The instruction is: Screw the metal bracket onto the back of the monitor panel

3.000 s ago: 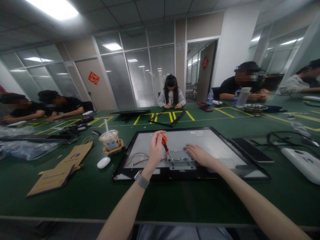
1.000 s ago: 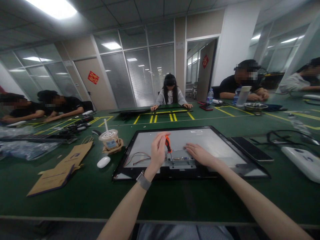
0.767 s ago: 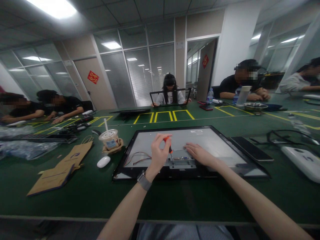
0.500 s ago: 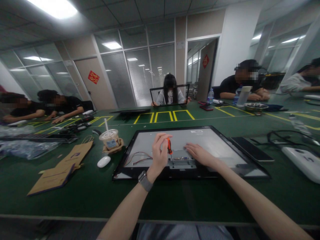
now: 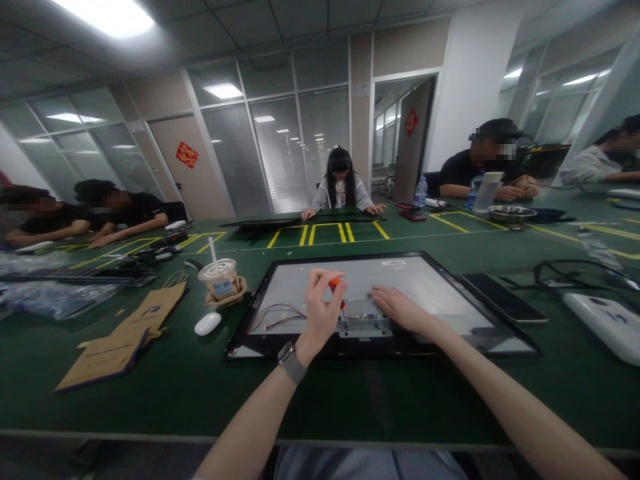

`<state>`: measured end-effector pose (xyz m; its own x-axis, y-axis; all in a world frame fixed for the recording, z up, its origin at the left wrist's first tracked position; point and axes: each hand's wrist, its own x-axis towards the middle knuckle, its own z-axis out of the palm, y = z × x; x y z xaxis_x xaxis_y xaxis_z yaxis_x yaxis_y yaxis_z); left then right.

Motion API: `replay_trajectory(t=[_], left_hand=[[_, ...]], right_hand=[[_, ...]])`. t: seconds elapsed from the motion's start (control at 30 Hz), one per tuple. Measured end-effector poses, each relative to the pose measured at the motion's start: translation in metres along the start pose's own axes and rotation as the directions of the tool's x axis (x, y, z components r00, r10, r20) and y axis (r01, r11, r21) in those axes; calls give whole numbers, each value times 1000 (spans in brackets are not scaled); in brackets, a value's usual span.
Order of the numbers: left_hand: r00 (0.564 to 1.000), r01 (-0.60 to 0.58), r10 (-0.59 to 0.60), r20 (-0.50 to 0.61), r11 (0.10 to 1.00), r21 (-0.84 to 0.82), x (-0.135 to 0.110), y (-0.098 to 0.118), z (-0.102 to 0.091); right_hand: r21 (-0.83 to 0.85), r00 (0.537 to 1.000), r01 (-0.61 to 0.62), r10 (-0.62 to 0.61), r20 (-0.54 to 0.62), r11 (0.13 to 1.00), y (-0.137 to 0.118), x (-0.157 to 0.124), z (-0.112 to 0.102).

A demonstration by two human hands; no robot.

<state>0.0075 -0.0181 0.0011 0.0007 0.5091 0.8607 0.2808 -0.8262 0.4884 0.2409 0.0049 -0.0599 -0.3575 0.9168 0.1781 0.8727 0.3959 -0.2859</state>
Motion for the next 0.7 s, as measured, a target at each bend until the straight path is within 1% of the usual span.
replay_trajectory(t=[0.17, 0.27, 0.33, 0.5, 0.6, 0.7], left_hand=[[999, -19, 22, 48, 998, -67, -1, 2, 0], [997, 13, -8, 73, 998, -64, 0, 2, 1], [999, 23, -21, 48, 999, -29, 0, 1, 2], [998, 11, -9, -59, 999, 46, 0, 0, 3], [997, 22, -18, -71, 999, 48, -1, 1, 2], [998, 42, -42, -49, 999, 8, -1, 2, 0]], right_hand=[[16, 999, 14, -14, -34, 1000, 6, 2, 6], [20, 999, 18, -17, -40, 1000, 6, 2, 6], [18, 999, 16, -15, -31, 1000, 5, 1, 4], [15, 1000, -9, 9, -9, 1000, 1, -1, 0], [13, 1000, -23, 23, 0, 1000, 1, 0, 0], [8, 1000, -16, 16, 7, 1000, 1, 1, 0]])
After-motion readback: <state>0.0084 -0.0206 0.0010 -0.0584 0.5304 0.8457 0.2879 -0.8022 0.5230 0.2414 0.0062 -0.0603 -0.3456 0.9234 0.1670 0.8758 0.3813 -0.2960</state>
